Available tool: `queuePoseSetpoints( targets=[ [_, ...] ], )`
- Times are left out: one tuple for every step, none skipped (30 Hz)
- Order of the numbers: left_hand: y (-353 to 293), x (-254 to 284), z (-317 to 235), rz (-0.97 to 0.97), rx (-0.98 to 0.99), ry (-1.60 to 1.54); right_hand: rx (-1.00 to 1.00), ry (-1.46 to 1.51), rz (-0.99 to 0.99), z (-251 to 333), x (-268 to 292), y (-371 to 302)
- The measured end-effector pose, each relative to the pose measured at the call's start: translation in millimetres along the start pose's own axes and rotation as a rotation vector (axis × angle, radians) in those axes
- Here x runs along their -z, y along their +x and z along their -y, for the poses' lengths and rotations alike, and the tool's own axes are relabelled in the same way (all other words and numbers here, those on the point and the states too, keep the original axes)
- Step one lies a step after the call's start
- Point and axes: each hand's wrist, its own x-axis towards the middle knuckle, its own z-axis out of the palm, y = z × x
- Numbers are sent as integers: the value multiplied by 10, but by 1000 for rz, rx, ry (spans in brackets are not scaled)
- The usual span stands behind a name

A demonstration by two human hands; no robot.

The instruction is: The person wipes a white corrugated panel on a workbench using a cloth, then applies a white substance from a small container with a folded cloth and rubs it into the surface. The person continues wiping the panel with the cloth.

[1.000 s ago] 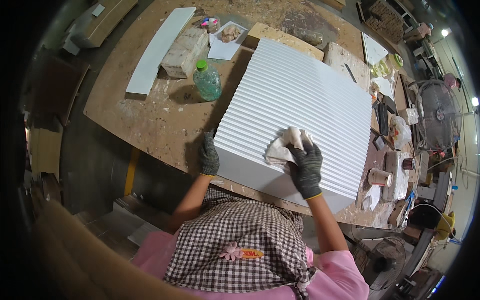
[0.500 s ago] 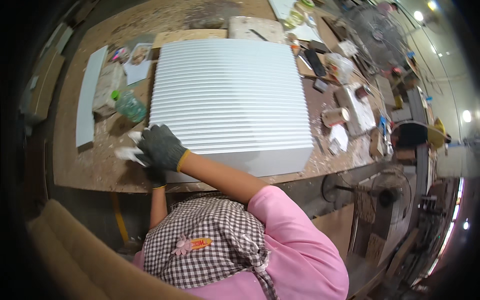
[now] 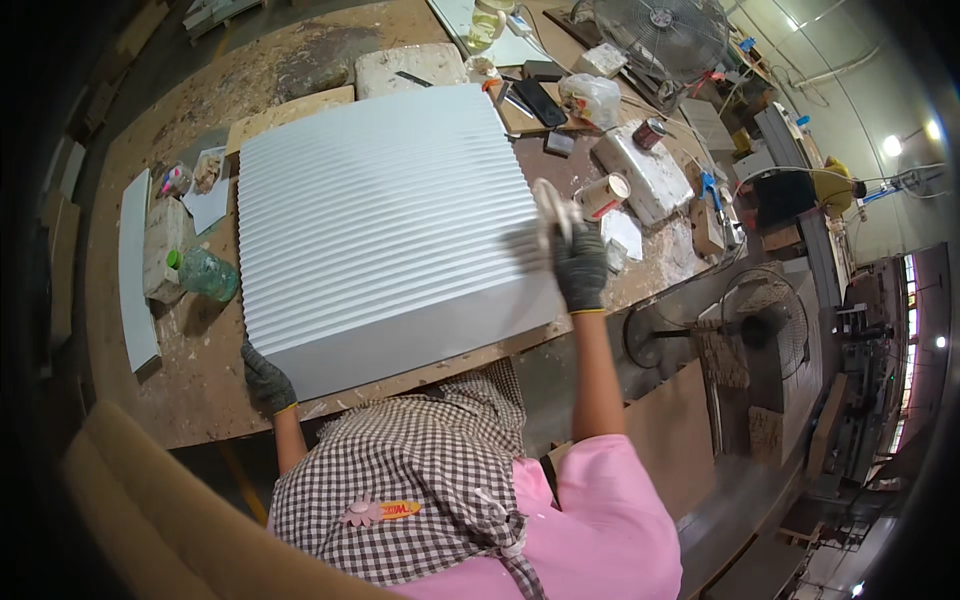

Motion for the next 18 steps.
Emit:
queuePoseSetpoints(
  targets=[
    [32,86,364,-59,-45,145,282,-211,-56,199,-115,-101],
    [-8,86,302,-52,-48,148,268,-70,-24,436,-221,-290],
    [-22,41,113,-15,9,64,480,-8,-6,590,-267,-458],
    [-5,53,-8,7,66,-15,572,-69,389,777,-220,-486],
    [19,72,-14,-7,53,-14,623,-38,271,709,-239,-529],
    [28,103,-11,14,51,0,673,-4,152,527,-292,-548],
    [22,76,-20,42,48,11,529,53,122,84,-393,-473],
    [14,135,23,12,46,29,464,28,-13,7,-352,-312],
    [8,152,9,50,41,44,229,127,156,-316,-284,-129],
    [5,117,-51,100,31,51,-160,326,142,-816,-322,-55],
    [-6,118,-163,151,92,23,36,56,85,-1003,-286,116],
    [15,198,-131,113,89,37,75,9,133,-834,-295,295],
    [25,122,-144,148,58,-28,66,184,94,-1122,-392,455],
    [51,68,-164,190,28,-92,54,356,56,-1418,-491,539],
    [14,88,-321,241,82,-30,2,290,140,-1347,-424,538],
    [36,234,-272,212,77,-18,-32,243,231,-1079,-259,587],
    [46,370,-176,212,99,-57,-77,158,224,-761,-174,552],
    [89,309,-185,249,102,-128,-62,102,143,-909,-140,459]
  ],
)
